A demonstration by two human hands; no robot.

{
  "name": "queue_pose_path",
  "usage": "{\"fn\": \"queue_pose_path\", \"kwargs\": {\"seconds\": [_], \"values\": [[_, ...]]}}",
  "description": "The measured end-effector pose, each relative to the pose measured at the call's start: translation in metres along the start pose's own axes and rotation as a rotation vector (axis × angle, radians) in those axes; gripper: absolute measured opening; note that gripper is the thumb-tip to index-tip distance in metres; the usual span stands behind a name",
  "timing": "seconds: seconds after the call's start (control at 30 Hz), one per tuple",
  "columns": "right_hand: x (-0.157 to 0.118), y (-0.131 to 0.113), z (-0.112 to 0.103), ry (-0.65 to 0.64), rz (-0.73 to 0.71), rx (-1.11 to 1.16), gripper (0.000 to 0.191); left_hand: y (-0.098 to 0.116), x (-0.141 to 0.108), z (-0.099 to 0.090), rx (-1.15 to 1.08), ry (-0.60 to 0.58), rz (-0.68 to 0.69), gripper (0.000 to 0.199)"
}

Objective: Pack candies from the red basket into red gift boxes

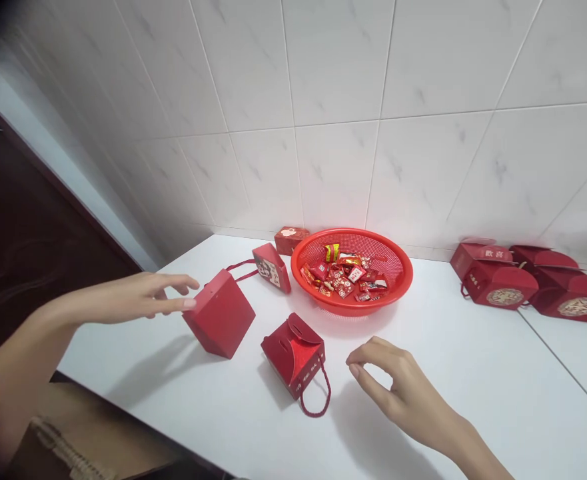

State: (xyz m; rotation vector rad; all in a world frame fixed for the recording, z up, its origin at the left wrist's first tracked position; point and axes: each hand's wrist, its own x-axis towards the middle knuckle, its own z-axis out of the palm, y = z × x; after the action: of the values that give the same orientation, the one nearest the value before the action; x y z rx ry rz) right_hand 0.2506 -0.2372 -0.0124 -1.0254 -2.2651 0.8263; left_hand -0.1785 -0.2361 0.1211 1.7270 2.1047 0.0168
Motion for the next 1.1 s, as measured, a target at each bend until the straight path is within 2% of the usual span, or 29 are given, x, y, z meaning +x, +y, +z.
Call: {"fn": "queue_pose_path", "kwargs": {"seconds": [0.07,0.13,0.23,0.37,0.5,0.63,0.7,0.73,0.77,0.9,1.0,1.1], "values": [[0.002,0.002,0.007,-0.021,0.014,0.012,0.030,0.002,0.001,0.013,-0.001,-0.036,0.116,0.055],[0.003,0.003,0.015,-0.043,0.024,0.023,0.031,0.007,0.003,0.024,0.017,-0.023,0.214,0.042],[0.004,0.006,0.025,-0.076,0.032,0.035,0.031,0.016,0.015,0.034,0.117,0.130,0.204,0.030],[0.001,0.010,0.035,-0.125,0.064,0.056,0.032,0.029,0.047,0.040,0.195,0.377,0.201,0.026],[-0.003,0.014,0.043,-0.145,0.103,0.076,0.032,0.047,0.077,0.049,0.181,0.515,0.209,0.027],[-0.006,0.020,0.053,-0.151,0.146,0.118,0.031,0.062,0.082,0.062,0.123,0.644,0.209,0.038],[-0.006,0.024,0.059,-0.158,0.156,0.131,0.032,0.068,0.076,0.067,0.083,0.717,0.258,0.036],[-0.006,0.026,0.062,-0.167,0.158,0.139,0.032,0.070,0.072,0.070,0.051,0.704,0.320,0.032],[-0.005,0.027,0.066,-0.177,0.162,0.147,0.031,0.072,0.066,0.072,0.010,0.640,0.403,0.028],[-0.005,0.030,0.078,-0.206,0.166,0.171,0.027,0.083,0.045,0.085,-0.115,0.132,0.749,0.025],[-0.006,0.030,0.084,-0.201,0.154,0.166,0.027,0.090,0.037,0.098,-0.086,-0.099,0.844,0.029],[-0.006,0.031,0.087,-0.172,0.153,0.177,0.028,0.095,0.039,0.109,-0.047,-0.190,0.869,0.030]]}}
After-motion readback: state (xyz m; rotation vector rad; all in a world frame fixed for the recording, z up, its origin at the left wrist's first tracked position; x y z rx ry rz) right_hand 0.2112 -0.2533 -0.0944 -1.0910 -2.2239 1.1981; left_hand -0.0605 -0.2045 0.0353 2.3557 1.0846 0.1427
